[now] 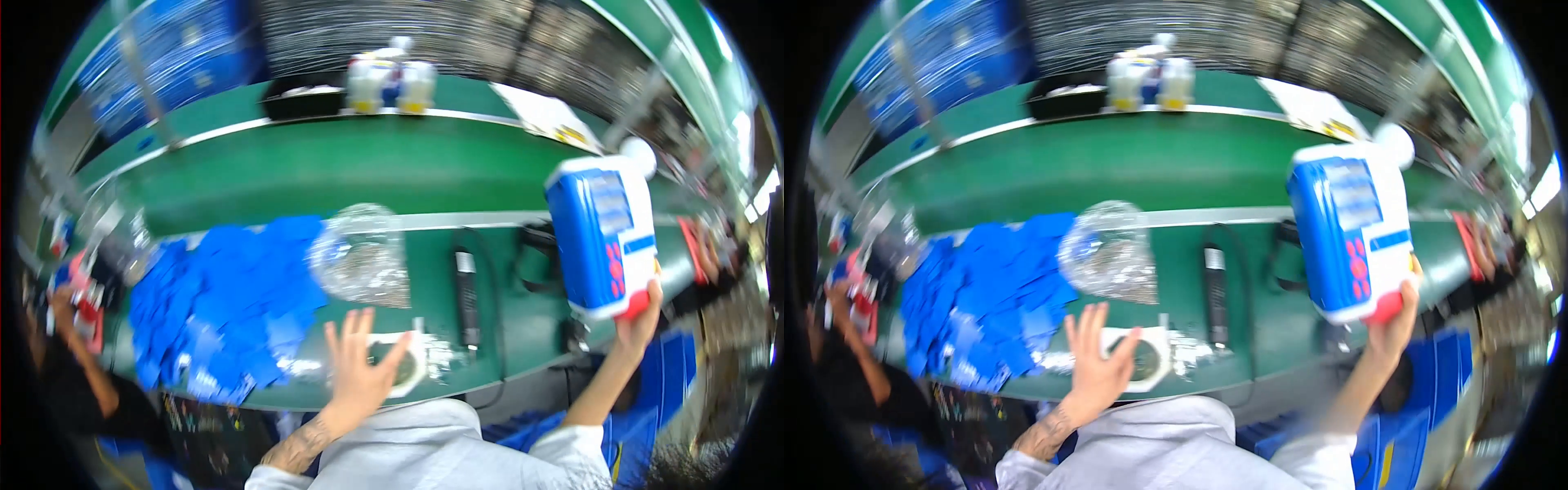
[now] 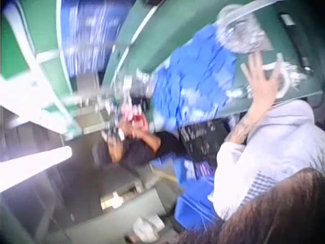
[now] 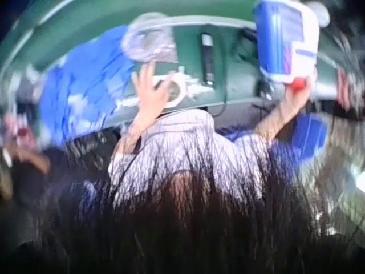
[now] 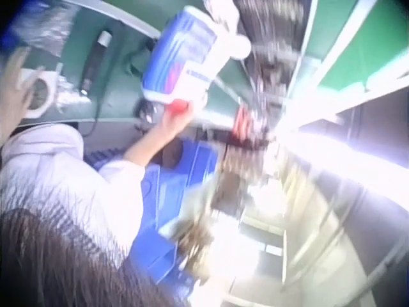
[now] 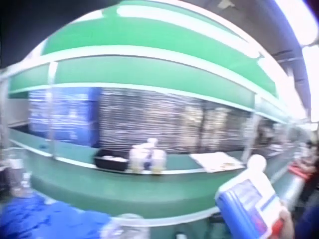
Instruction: Assembling plastic toy units on a factory production line by attaching components and using tools like an electric screwdriver and a heat gun.
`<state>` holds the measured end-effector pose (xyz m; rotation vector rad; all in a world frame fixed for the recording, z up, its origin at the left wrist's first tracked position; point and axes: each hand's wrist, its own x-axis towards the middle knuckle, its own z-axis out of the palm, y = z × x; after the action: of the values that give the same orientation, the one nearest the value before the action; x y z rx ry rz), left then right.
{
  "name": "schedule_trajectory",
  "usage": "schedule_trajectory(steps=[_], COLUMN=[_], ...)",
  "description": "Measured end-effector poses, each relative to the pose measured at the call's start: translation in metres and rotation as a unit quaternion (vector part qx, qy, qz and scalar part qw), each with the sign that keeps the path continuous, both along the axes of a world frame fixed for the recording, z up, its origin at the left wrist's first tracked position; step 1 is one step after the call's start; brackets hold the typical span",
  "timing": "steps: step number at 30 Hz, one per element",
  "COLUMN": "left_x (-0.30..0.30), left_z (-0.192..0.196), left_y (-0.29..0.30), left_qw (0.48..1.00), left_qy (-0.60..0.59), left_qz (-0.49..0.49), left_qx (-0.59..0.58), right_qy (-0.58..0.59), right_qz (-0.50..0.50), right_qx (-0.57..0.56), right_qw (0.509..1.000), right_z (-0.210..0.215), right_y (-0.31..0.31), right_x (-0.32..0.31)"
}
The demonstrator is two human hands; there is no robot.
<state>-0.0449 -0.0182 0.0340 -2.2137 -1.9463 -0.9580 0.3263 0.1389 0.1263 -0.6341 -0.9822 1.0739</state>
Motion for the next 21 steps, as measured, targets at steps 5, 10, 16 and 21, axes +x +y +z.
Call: schedule_trajectory(steps=[5,10,16,21], left_x=[0.013,0.015,0.008,0.005], left_z=[-0.013,-0.029,-0.043,-0.046], left_y=[0.009,-0.003,-0.011,-0.012], left_qw=[0.998,0.994,0.989,0.992], left_qy=[-0.014,-0.041,-0.049,-0.043], left_qz=[-0.057,-0.054,-0.051,-0.022], left_qx=[-0.028,-0.09,-0.128,-0.117], right_qy=[-0.167,-0.366,-0.485,-0.531], right_qz=[-0.275,-0.491,-0.612,-0.575], right_qx=[0.008,-0.034,-0.069,-0.061], right_qw=[0.947,0.79,0.621,0.62], right_z=[0.035,0.015,-0.025,-0.065], right_y=[0.007,0.037,0.076,0.116], right_x=[0.057,0.118,0.195,0.21])
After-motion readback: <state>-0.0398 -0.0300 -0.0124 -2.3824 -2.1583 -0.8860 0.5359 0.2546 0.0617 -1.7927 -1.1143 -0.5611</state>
